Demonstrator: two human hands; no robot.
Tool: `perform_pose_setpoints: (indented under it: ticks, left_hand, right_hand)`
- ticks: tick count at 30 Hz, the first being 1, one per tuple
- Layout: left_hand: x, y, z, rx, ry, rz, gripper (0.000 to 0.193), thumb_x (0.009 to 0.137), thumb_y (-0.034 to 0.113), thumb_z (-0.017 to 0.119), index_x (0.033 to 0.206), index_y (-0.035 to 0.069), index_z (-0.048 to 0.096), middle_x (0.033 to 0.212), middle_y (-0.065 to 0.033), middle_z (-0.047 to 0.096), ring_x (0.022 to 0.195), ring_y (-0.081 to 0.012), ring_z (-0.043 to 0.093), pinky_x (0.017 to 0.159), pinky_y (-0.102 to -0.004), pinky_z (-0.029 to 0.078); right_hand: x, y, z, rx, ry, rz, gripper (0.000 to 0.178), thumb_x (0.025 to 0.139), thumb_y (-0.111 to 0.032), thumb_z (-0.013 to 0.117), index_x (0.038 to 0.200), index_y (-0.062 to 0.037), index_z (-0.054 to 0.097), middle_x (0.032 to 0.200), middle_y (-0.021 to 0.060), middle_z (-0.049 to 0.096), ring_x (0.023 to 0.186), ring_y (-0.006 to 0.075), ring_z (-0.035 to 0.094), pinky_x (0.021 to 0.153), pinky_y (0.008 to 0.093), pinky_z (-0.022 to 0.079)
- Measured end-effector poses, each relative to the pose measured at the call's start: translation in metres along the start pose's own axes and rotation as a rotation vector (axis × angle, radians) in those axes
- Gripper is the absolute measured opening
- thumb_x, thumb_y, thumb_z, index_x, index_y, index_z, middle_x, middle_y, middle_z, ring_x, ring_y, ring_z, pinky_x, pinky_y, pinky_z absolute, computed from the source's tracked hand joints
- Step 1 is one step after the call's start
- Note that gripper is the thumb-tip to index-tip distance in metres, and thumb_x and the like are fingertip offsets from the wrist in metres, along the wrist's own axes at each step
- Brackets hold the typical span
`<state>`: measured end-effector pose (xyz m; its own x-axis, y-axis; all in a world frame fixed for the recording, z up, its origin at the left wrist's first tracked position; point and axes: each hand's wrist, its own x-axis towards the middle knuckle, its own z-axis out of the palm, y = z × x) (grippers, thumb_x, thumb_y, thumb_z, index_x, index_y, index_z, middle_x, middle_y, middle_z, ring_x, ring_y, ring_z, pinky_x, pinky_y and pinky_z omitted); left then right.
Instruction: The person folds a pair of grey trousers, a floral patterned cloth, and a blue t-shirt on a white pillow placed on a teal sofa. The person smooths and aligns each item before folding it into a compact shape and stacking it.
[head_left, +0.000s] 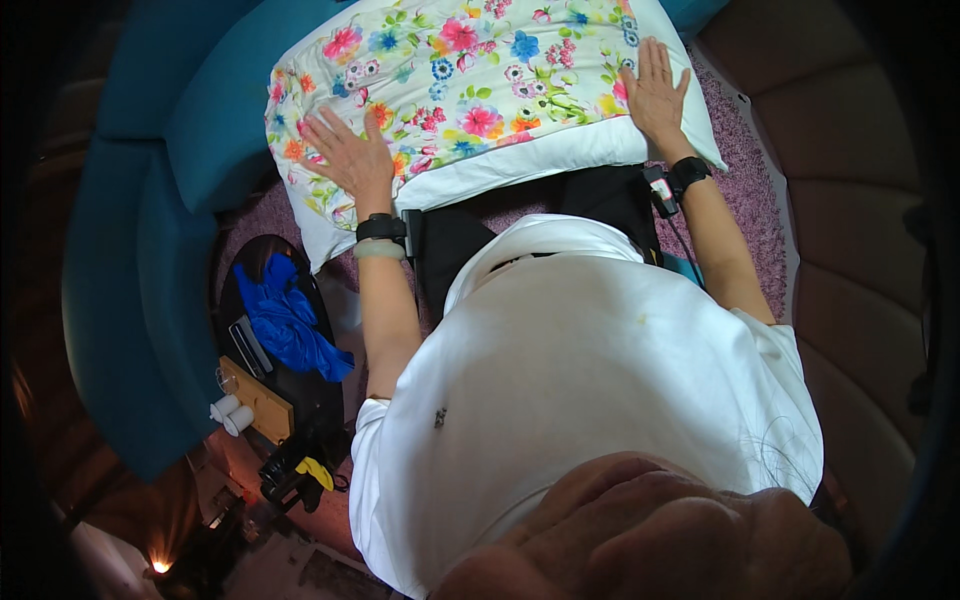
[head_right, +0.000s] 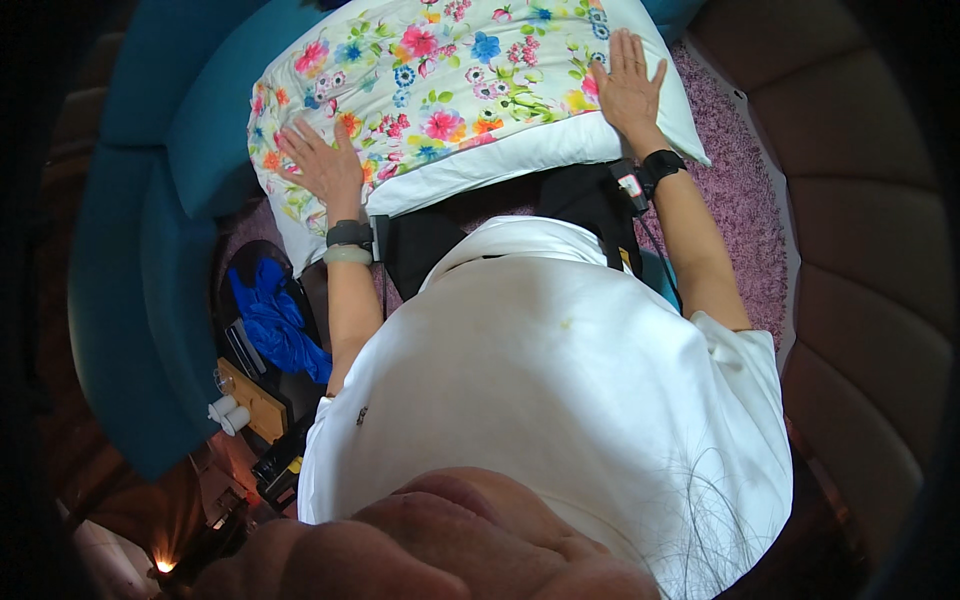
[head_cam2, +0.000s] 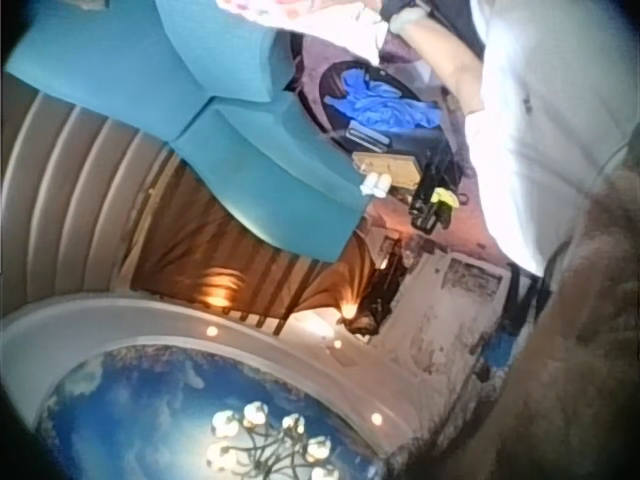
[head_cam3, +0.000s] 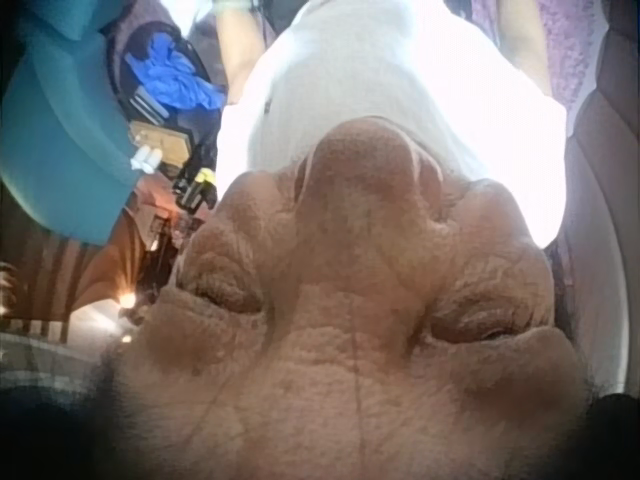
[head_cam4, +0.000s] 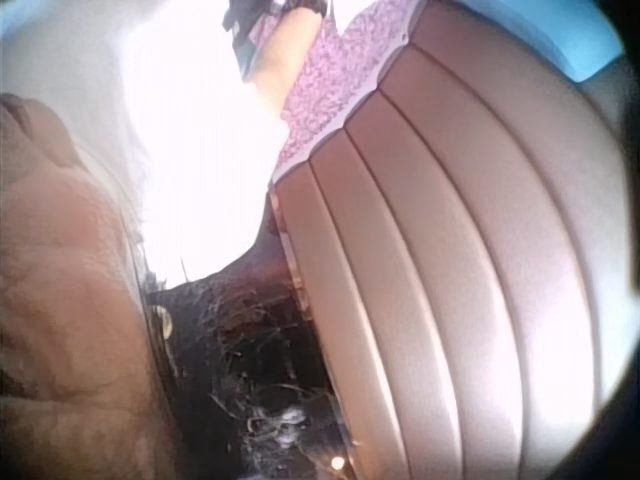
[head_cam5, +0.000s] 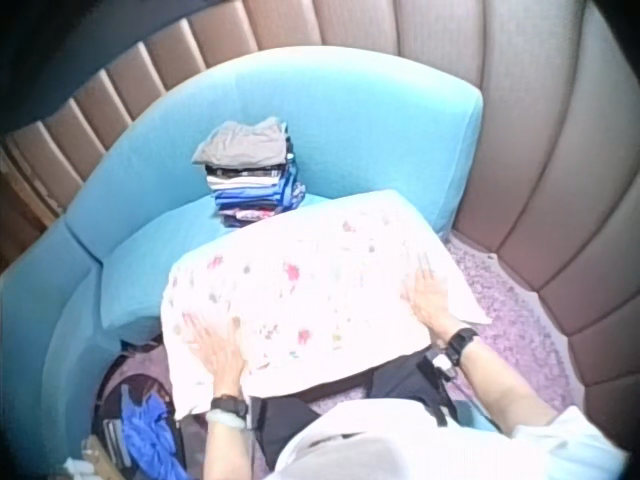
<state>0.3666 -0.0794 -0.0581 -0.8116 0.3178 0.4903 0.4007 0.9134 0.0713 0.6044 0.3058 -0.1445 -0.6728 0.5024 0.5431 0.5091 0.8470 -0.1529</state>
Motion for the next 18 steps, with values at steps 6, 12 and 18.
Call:
perform_pose_setpoints:
  ticks: [6, 12, 18]
  left_hand:
    - [0.014, -0.004, -0.024, -0.12, 0.037, -0.144, 0.068, 0.103, 0.043, 0.041, 0.154, 0.001, 0.029, 0.162, -0.02, 0.024, 0.152, -0.0336, 0.015, 0.117, -0.0626, 0.0]
    - [0.048, 0.085, -0.016, -0.247, 0.139, 0.389, 0.063, 0.099, 0.036, 0.048, 0.151, 0.002, 0.038, 0.161, -0.0177, 0.029, 0.151, -0.0295, 0.022, 0.12, -0.0594, 0.003]
    - [0.089, 0.148, 0.035, -0.196, -0.03, 0.536, 0.062, 0.098, 0.035, 0.047, 0.152, 0.006, 0.036, 0.159, -0.0161, 0.031, 0.151, -0.0308, 0.022, 0.119, -0.0624, 0.005]
  right_hand:
    - [0.02, -0.001, -0.022, 0.091, 0.069, 0.146, 0.063, 0.103, -0.045, 0.041, 0.156, -0.0122, 0.03, 0.163, 0.0087, 0.026, 0.151, 0.0252, 0.021, 0.115, 0.0671, 0.011]
    - [0.073, -0.086, -0.054, 0.22, 0.123, -0.425, 0.019, 0.086, -0.014, 0.061, 0.095, 0.0021, 0.06, 0.11, 0.0232, 0.06, 0.093, 0.0317, 0.059, 0.08, 0.0461, 0.049]
    - [0.14, -0.197, -0.014, -0.092, -0.113, -0.376, 0.057, 0.105, -0.043, 0.035, 0.156, -0.0187, 0.03, 0.163, 0.0041, 0.027, 0.152, 0.0232, 0.02, 0.12, 0.0573, 0.012]
